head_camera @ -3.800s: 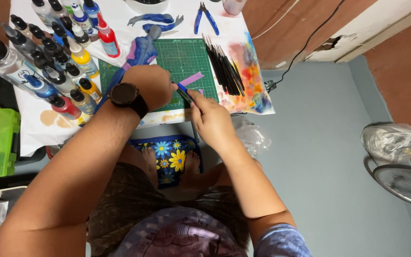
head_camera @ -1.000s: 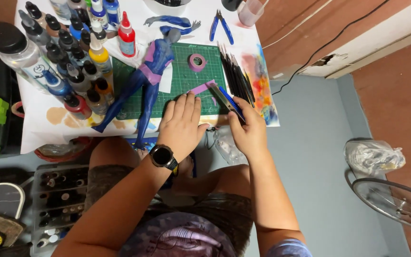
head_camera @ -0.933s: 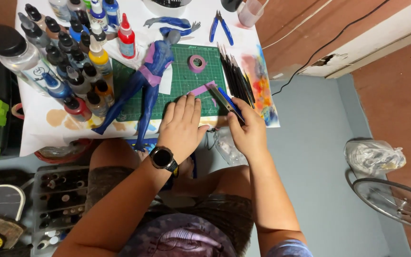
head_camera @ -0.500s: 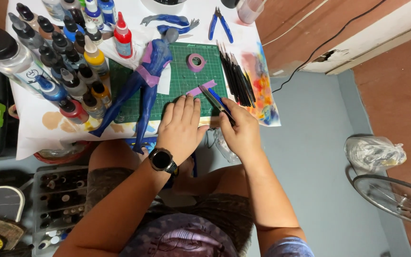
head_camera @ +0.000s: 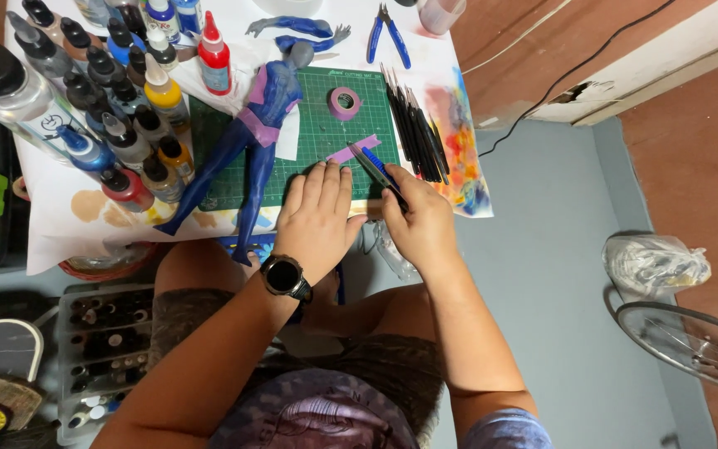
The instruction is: Using a utility knife to trim and remove masking tape from a blue model figure at a design station.
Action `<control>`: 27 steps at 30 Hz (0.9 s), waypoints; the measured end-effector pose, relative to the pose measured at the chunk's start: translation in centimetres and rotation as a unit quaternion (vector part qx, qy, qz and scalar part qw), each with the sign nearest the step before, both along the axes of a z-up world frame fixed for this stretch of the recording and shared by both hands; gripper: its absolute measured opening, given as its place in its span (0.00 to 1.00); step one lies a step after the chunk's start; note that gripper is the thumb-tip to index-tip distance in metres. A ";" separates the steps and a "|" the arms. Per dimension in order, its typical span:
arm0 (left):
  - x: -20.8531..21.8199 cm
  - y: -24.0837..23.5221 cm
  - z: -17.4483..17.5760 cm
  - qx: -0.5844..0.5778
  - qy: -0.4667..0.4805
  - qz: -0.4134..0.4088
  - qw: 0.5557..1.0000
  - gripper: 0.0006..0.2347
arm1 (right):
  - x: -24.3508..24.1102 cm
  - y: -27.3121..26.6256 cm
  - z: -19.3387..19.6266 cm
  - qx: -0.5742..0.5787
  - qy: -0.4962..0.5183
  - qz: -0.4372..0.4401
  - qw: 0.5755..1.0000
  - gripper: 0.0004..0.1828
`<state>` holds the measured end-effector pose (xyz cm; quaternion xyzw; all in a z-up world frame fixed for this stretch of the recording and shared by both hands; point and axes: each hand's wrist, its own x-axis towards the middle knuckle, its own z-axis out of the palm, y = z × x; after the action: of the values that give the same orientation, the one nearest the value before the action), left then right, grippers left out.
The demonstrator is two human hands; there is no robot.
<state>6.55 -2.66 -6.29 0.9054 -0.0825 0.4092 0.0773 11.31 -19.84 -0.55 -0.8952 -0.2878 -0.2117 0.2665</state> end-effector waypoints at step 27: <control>-0.1 0.1 0.4 -0.017 0.006 -0.008 1.000 0.28 | -0.1 -3.5 0.3 0.140 0.098 0.005 0.985 0.22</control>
<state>6.42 -2.51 -5.94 0.9058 -0.0819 0.4044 0.0965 11.16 -23.38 -0.22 -0.8637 -0.2327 -0.1600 0.4174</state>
